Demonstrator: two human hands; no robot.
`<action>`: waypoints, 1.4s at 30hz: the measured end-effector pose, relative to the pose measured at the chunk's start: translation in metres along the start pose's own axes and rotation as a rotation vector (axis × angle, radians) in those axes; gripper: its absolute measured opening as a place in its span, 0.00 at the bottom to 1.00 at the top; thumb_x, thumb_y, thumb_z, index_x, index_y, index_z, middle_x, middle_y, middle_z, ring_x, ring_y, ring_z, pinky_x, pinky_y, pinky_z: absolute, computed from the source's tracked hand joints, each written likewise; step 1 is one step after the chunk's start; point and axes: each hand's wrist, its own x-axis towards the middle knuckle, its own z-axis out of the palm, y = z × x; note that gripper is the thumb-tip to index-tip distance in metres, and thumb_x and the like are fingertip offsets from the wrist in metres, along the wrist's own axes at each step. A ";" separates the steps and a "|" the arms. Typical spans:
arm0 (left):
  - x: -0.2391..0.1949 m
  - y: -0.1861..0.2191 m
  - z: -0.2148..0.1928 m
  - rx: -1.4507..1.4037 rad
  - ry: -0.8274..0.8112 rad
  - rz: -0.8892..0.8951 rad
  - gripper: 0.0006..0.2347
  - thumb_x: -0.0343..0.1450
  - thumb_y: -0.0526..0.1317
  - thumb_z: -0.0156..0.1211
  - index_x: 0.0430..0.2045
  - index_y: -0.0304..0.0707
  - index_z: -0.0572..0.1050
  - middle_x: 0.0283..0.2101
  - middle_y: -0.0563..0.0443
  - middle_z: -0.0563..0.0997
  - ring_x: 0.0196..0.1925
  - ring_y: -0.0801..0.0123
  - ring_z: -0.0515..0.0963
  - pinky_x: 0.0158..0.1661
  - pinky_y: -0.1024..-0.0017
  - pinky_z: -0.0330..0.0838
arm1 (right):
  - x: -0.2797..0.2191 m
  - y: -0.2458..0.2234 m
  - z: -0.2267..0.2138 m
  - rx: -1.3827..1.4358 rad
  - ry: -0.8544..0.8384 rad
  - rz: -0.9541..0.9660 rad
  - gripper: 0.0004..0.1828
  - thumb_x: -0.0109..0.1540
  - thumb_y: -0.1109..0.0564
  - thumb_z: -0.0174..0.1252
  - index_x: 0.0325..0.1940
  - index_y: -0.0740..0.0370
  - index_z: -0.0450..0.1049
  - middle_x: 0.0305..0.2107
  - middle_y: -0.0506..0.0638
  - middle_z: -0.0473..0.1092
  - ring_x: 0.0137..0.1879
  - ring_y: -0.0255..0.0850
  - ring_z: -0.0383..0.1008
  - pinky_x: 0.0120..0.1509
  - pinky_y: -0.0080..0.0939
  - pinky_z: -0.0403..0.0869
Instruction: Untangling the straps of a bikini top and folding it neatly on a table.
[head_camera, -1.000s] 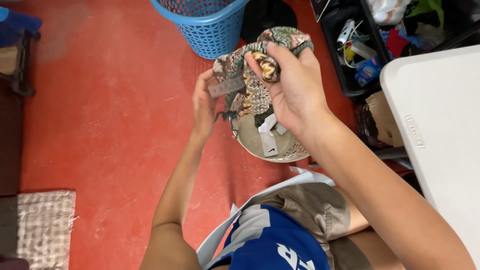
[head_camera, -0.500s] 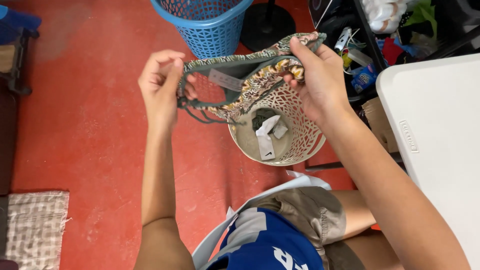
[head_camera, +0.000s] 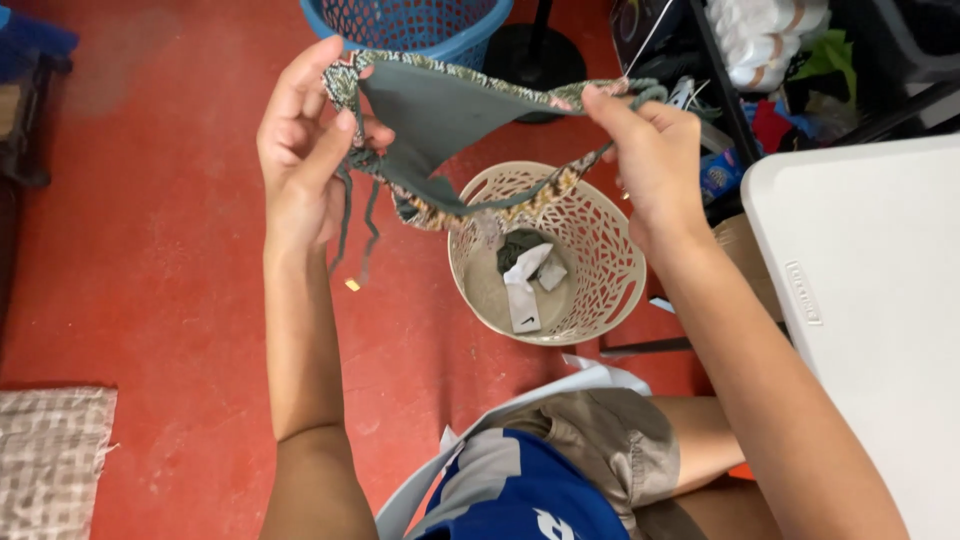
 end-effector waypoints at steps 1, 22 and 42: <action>-0.005 0.002 -0.001 -0.004 0.004 -0.027 0.19 0.77 0.35 0.55 0.63 0.40 0.62 0.60 0.37 0.70 0.39 0.61 0.79 0.44 0.69 0.75 | -0.003 0.003 0.001 -0.011 -0.007 -0.003 0.27 0.58 0.45 0.67 0.13 0.51 0.61 0.13 0.40 0.57 0.24 0.29 0.55 0.32 0.33 0.56; -0.015 0.018 -0.016 0.609 -0.134 0.011 0.14 0.72 0.16 0.44 0.31 0.37 0.74 0.49 0.42 0.74 0.41 0.70 0.72 0.38 0.76 0.62 | 0.013 0.003 -0.001 0.263 -0.015 -0.362 0.14 0.64 0.52 0.61 0.25 0.56 0.72 0.22 0.48 0.75 0.16 0.28 0.62 0.21 0.24 0.62; 0.105 -0.047 0.106 0.496 -0.473 0.298 0.07 0.70 0.33 0.69 0.31 0.34 0.74 0.30 0.53 0.78 0.30 0.74 0.75 0.34 0.75 0.67 | 0.150 0.059 -0.213 0.103 0.490 -0.354 0.05 0.63 0.49 0.56 0.33 0.46 0.69 0.23 0.39 0.67 0.29 0.28 0.75 0.36 0.28 0.80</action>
